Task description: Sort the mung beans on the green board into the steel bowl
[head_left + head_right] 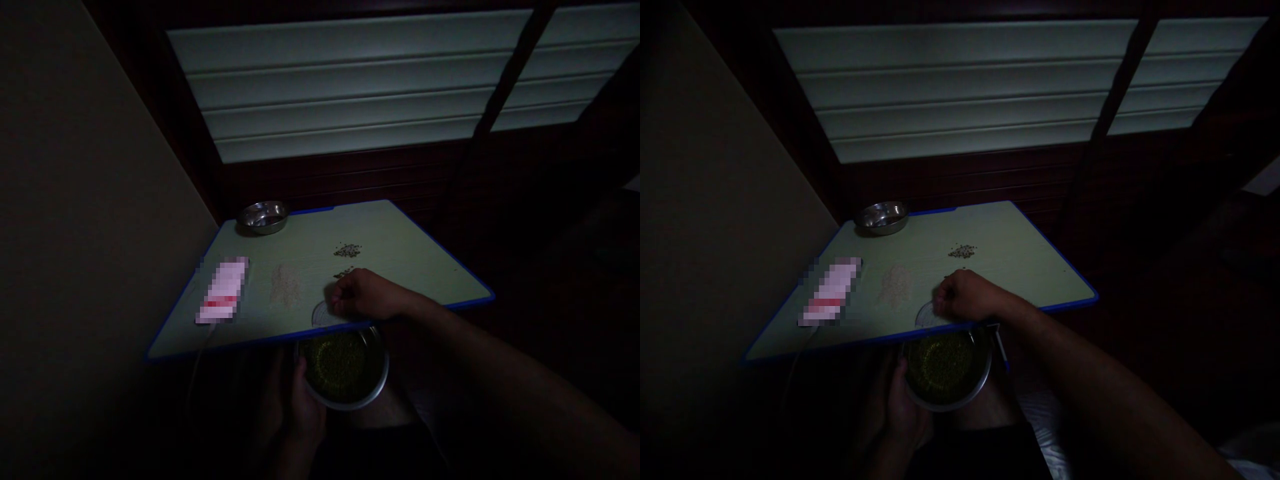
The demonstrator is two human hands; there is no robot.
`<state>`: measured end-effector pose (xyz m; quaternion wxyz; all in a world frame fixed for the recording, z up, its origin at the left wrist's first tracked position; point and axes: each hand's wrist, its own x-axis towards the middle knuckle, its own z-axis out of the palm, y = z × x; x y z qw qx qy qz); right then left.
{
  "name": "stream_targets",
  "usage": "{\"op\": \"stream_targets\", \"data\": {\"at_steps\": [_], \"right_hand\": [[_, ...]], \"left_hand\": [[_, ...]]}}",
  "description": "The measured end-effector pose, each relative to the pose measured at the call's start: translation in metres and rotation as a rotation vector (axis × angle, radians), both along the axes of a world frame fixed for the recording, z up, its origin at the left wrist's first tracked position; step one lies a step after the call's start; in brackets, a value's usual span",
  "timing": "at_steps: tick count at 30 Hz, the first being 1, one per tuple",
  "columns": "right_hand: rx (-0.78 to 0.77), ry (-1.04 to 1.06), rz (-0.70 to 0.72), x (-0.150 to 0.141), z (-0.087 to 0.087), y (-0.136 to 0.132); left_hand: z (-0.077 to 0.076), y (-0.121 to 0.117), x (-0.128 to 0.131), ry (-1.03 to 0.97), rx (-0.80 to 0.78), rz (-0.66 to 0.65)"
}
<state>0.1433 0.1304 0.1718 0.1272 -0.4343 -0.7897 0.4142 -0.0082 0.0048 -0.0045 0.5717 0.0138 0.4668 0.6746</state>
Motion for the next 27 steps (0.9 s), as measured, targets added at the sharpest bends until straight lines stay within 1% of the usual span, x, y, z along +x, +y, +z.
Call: {"op": "stream_targets", "data": {"at_steps": [3,8,10,12,14,16,18,21,24,25,27], "right_hand": [[-0.030,0.023,0.004,0.003,-0.001,-0.004],[-0.060,0.053,-0.006,0.006,-0.003,-0.010],[-0.070,0.090,-0.057,0.010,-0.004,-0.008],[-0.053,0.145,-0.164,0.017,-0.005,-0.004],[0.035,0.184,-0.300,0.026,-0.007,0.003],[0.177,0.181,-0.443,0.036,-0.010,0.011],[0.289,0.148,-0.510,0.042,-0.012,0.018],[0.402,0.105,-0.501,0.045,-0.016,0.023],[0.499,0.102,-0.423,0.040,-0.021,0.024],[0.533,0.094,-0.398,0.037,-0.022,0.025],[0.592,0.056,-0.364,0.033,-0.025,0.026]], "left_hand": [[0.003,0.000,0.001,-0.119,-0.035,-0.003],[0.004,0.001,0.003,-0.089,-0.019,-0.001],[0.008,0.002,0.005,-0.078,-0.023,0.017],[0.015,0.003,0.007,-0.052,-0.041,0.038],[0.023,0.003,0.009,-0.011,-0.025,0.033],[0.029,0.002,0.010,0.018,0.005,0.012],[0.030,0.003,0.010,0.027,0.016,-0.019],[0.022,0.005,0.009,0.005,-0.028,-0.056],[0.016,0.007,0.008,-0.031,-0.093,-0.080],[0.017,0.007,0.008,-0.027,-0.084,-0.082],[0.023,0.005,0.008,0.031,-0.010,-0.059]]}}
